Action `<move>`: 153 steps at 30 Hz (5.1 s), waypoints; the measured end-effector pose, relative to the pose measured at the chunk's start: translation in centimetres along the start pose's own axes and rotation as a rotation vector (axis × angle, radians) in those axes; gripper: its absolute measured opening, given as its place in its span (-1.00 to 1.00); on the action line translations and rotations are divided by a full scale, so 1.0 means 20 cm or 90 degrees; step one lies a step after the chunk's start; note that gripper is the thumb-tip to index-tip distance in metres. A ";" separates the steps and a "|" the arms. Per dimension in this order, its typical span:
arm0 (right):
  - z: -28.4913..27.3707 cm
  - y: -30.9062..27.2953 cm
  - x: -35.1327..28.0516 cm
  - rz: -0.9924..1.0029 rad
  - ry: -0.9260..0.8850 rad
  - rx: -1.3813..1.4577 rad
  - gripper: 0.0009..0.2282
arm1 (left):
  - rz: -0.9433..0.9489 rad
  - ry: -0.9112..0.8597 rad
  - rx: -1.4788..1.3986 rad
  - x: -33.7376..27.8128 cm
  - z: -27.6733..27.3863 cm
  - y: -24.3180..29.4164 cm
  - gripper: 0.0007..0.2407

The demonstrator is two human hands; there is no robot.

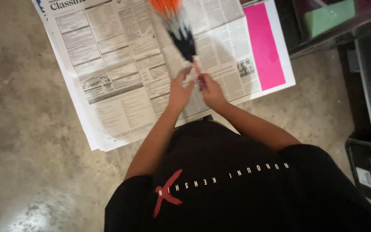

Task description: The recorder is dusting individual pages of several newspapers using a colorful feather duster.

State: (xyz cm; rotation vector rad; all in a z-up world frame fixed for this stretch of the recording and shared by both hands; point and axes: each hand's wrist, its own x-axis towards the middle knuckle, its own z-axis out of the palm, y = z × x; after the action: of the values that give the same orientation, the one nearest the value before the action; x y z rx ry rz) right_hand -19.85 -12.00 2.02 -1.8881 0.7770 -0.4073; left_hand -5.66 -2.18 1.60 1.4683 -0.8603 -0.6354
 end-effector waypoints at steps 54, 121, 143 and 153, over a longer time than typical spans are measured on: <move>-0.71 -0.45 0.40 0.104 -0.020 0.349 -0.77 | -0.113 -0.081 -0.029 -0.15 0.02 0.31 -0.28; -1.10 0.79 0.43 0.334 0.245 -0.441 -0.15 | -0.278 0.398 0.505 -0.21 -0.96 0.34 -0.37; -0.26 0.01 -0.56 0.136 0.128 -0.288 -0.61 | 0.080 -0.196 0.583 -0.41 -0.36 0.16 -0.50; -0.39 0.26 -0.99 0.196 0.096 -0.405 -0.60 | 0.051 -0.222 0.619 -0.42 -0.37 0.12 -0.32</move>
State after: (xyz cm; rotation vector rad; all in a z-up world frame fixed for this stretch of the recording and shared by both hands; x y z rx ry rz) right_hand -40.81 -5.42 1.96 -2.2778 1.3994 -0.1072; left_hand -4.67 9.07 3.75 2.1935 -1.6317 -0.4202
